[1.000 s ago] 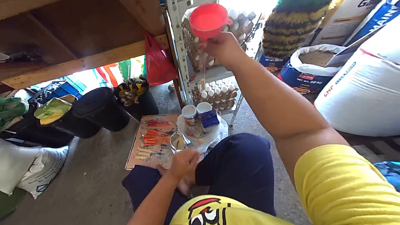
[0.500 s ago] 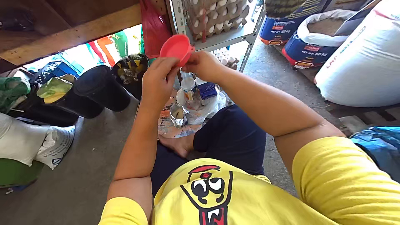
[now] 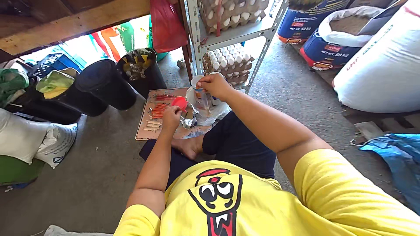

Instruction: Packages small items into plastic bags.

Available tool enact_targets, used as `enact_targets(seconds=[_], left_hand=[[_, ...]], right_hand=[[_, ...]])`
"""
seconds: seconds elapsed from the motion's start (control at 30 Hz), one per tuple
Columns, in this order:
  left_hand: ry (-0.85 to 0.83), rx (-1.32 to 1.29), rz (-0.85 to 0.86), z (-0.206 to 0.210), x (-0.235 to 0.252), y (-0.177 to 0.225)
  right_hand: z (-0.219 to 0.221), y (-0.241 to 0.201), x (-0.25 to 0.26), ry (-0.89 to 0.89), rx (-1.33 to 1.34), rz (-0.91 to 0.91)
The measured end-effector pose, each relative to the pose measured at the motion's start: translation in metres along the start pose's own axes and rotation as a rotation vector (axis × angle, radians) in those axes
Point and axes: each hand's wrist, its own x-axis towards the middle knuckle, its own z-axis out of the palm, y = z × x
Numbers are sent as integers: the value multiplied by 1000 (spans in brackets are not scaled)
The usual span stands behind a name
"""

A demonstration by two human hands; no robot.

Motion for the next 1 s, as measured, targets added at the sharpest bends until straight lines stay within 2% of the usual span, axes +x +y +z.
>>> enact_targets(seconds=[0.07,0.13,0.27,0.4,0.5,0.57,0.77,1.0], left_hand=[[-54,36,6,3,3,-2],[-51,-2,54,-5,8,13],[-38,-286,126,-32,19,67],[-74,-472,155,-46,36,98],[-23,-511,124,-56,43,106],[-14,-535,112,-66,43,110],[38,-570,110,-83,38,117],[53,-590,118,-86,41,116]], right_hand=[[-3,-3,-3,7,-7,-13],[-6,-7,-6,14,-15,-16],[-6,-19,-10,-11,26,-12],[-3,-32,-9,-25,102,-91],[0,-34,-9,-14,220,-187],[2,-26,-9,-71,278,-246],[24,26,-5,-204,232,-190],[38,29,-7,-68,367,-113]])
